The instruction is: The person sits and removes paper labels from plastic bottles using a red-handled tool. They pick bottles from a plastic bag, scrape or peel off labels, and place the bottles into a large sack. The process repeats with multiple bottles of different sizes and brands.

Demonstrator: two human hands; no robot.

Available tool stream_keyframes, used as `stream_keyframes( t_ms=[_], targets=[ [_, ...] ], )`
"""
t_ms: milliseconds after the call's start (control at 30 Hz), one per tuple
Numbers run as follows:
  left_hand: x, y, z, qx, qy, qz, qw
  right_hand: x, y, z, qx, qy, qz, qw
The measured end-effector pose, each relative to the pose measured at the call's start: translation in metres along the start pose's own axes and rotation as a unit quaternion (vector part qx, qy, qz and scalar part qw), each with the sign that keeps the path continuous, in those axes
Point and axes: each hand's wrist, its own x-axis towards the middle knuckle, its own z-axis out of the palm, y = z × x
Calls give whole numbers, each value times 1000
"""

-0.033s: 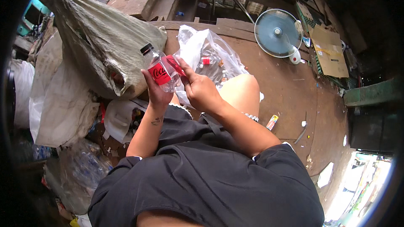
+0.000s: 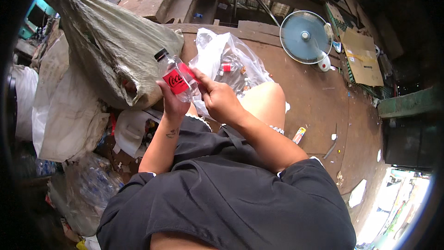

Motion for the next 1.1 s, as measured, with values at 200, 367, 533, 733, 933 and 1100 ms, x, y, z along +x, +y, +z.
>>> stream_keyframes(
  t_ms=[200,367,533,733,933,1100],
  targets=[
    [11,19,9,1,28,-144,989,10,5,-13,112,24,10,993],
    [9,24,9,-149,-113,-209,960,17,37,-12,91,38,31,995],
    [0,7,-8,-195,-61,-178,963,15,62,-9,194,-52,119,972],
    [6,5,-15,-56,84,-138,985,7,35,-29,206,-23,84,975],
    [8,3,-2,13,163,-128,978,7,21,-15,34,-6,52,998],
    [10,1,4,125,217,-69,966,3,17,-9,4,-10,42,999]
  ],
)
